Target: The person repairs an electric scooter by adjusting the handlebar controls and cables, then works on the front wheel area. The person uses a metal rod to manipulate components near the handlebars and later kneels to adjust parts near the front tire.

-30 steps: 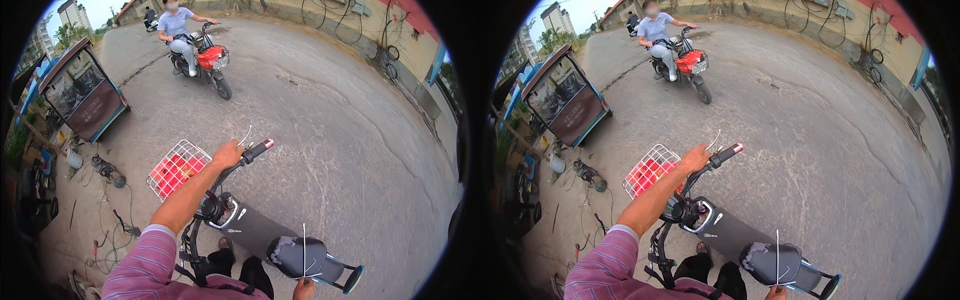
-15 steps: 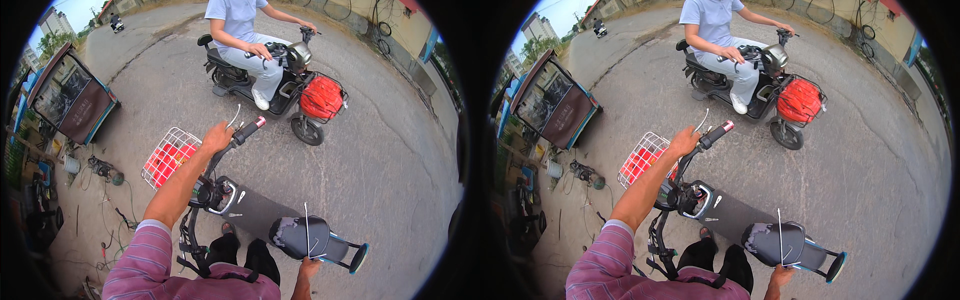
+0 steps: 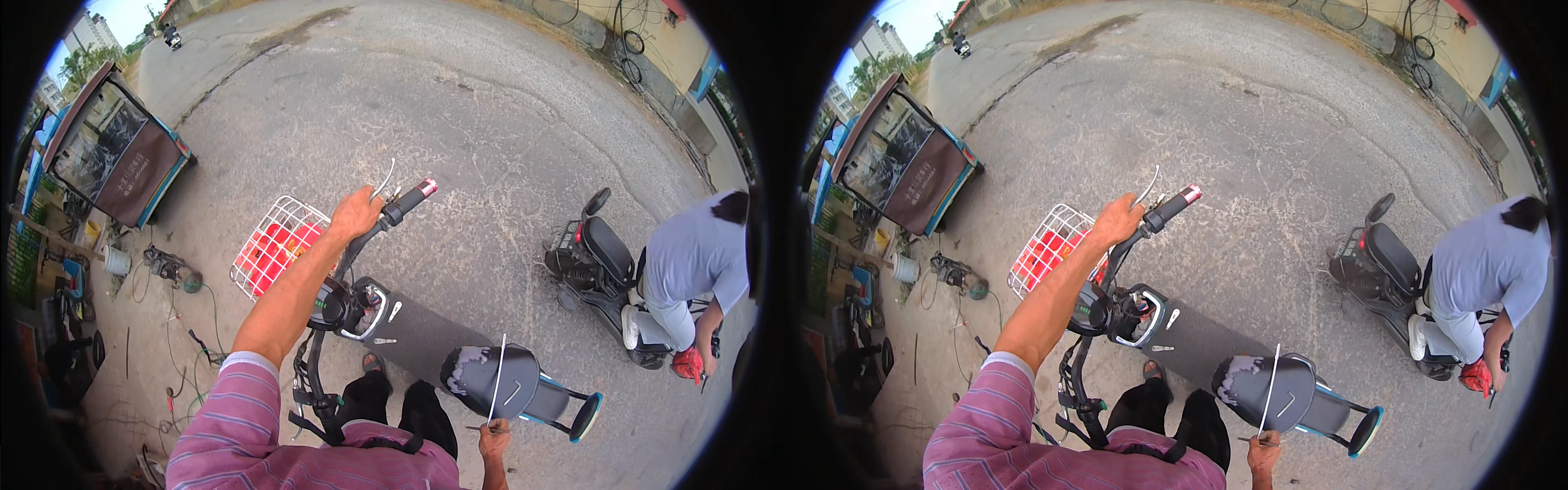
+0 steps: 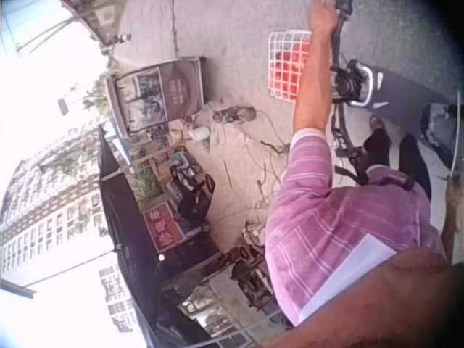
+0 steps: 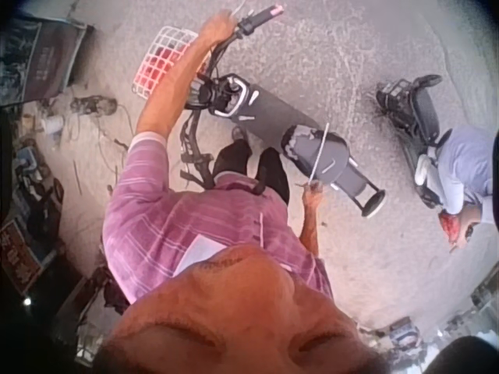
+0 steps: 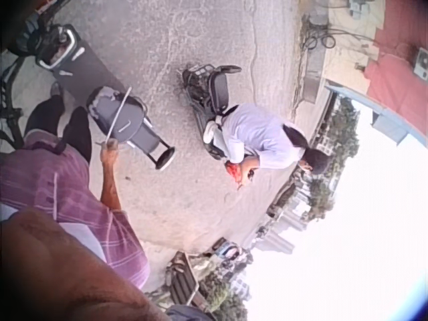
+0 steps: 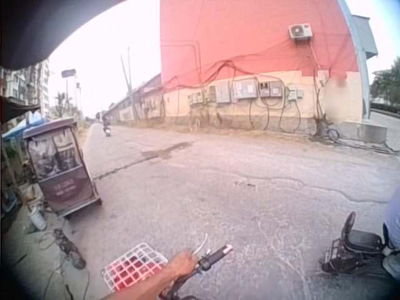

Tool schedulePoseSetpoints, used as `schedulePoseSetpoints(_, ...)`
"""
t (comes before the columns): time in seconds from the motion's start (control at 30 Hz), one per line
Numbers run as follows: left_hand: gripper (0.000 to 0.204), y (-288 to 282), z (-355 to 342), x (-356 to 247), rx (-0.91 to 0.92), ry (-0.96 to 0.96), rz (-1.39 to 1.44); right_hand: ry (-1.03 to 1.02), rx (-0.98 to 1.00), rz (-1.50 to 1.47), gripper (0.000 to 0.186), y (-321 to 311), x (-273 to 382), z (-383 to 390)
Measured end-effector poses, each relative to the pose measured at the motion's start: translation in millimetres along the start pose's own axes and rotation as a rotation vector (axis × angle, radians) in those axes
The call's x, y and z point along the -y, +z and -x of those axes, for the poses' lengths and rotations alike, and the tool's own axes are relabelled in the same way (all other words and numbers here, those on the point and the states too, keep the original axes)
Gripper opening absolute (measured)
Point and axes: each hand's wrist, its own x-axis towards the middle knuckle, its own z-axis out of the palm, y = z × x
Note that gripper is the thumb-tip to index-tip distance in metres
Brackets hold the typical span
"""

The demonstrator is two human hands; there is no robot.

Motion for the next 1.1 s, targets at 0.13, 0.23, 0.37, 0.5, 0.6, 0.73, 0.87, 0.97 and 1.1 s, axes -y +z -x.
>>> schedulePoseSetpoints(0.13,0.042,-1.8,1.1,-2.3,0.008,0.001,-0.004,0.324,0.230,-0.369,0.033,-19.0,58.6,-6.3)
schedulePoseSetpoints(0.23,0.042,-2.6,1.7,-0.3,-0.003,0.003,0.006,0.300,0.420,-0.415,0.049,-28.7,108.5,-20.9)
schedulePoseSetpoints(0.37,0.041,-1.7,1.5,-3.2,0.004,-0.014,0.021,0.022,0.528,-0.368,0.046,-10.5,160.1,-32.1)
schedulePoseSetpoints(0.5,0.044,-9.5,4.1,-9.5,0.056,-0.045,0.002,-0.327,0.584,-0.112,0.042,21.5,240.9,-55.5)
schedulePoseSetpoints(0.6,0.042,-11.5,3.5,-12.9,0.051,-0.040,-0.012,-0.469,0.552,-0.122,0.040,43.0,273.9,-67.9)
schedulePoseSetpoints(0.73,0.040,-8.4,3.6,-9.6,0.030,-0.051,0.013,-0.617,0.474,-0.078,0.042,56.4,284.6,-81.6)
schedulePoseSetpoints(0.87,0.037,-6.3,4.0,-9.4,0.009,-0.046,0.036,-0.659,0.430,-0.053,0.038,56.2,282.7,-87.8)
schedulePoseSetpoints(0.97,0.035,-4.2,3.0,-8.5,0.001,-0.036,0.039,-0.635,0.431,-0.067,0.038,54.3,283.2,-89.8)
schedulePoseSetpoints(1.1,0.035,-4.5,2.9,-7.8,-0.002,-0.027,0.043,-0.647,0.434,-0.051,0.038,54.6,284.8,-92.9)
